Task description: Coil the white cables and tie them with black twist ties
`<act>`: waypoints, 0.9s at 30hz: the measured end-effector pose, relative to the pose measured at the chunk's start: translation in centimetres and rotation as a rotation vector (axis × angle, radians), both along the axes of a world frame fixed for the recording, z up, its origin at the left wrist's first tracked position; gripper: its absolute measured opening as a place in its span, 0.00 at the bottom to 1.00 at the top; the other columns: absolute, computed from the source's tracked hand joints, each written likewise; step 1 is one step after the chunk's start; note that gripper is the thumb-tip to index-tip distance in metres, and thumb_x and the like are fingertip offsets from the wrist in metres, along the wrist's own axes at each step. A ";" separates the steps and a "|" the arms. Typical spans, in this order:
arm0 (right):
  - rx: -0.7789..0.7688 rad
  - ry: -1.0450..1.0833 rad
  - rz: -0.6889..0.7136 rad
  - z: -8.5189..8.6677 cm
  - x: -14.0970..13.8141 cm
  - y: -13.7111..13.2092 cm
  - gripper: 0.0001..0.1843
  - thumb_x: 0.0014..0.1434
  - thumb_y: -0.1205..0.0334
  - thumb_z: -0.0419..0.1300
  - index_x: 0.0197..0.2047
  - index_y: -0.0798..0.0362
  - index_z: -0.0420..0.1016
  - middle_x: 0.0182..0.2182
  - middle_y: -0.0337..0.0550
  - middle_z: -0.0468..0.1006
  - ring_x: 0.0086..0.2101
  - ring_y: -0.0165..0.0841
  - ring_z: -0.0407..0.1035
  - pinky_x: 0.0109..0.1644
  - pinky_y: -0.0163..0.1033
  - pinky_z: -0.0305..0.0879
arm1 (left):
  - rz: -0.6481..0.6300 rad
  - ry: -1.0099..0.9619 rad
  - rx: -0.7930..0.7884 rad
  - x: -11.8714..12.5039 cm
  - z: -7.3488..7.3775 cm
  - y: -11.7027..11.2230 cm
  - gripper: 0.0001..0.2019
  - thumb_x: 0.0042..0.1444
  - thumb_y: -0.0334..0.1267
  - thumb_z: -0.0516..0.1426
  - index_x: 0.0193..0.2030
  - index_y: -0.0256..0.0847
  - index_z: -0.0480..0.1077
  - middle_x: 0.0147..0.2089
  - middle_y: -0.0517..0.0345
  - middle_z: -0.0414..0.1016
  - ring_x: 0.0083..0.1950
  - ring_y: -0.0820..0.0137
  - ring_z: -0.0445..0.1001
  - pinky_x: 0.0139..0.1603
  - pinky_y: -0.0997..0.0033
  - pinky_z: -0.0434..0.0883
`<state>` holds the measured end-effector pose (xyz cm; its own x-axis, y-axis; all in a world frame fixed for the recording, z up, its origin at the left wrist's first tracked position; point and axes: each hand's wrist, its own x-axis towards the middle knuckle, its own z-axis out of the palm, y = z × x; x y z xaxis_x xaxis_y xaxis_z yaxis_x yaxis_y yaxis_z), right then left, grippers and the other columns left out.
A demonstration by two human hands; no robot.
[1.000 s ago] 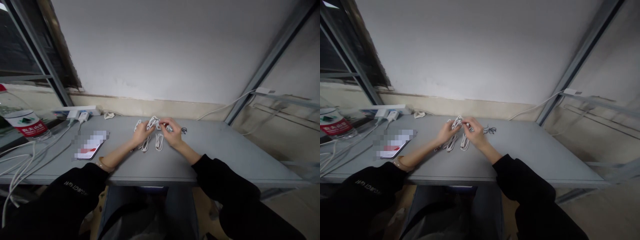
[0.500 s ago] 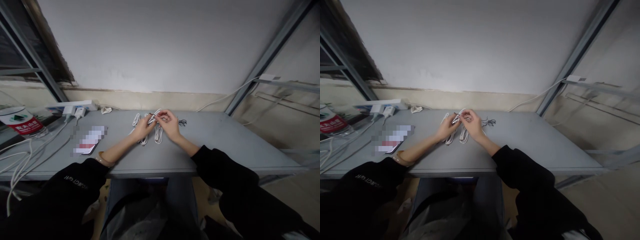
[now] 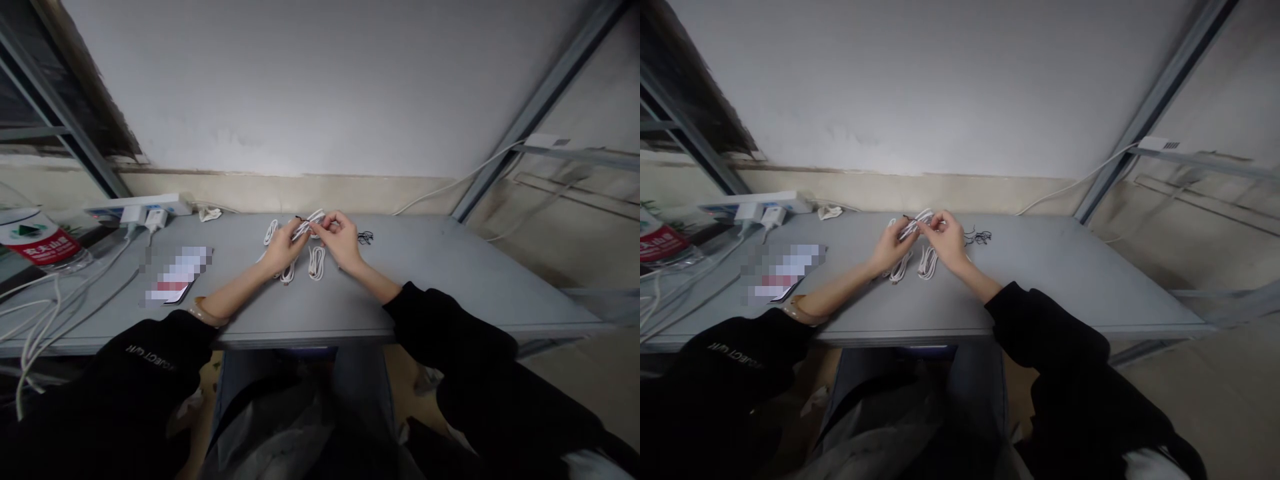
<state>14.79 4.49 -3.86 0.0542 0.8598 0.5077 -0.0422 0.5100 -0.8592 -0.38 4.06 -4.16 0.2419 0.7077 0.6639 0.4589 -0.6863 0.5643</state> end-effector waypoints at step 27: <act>-0.015 -0.025 0.116 1.3 0.3 -0.9 0.16 0.43 0.57 0.72 0.30 0.50 0.70 0.30 0.39 0.77 0.36 0.32 0.74 0.46 0.44 0.73 | 0.097 -0.137 -0.030 0.2 1.4 -1.3 0.17 0.63 0.48 0.53 0.26 0.41 0.65 0.21 0.64 0.58 0.25 0.74 0.58 0.29 0.72 0.56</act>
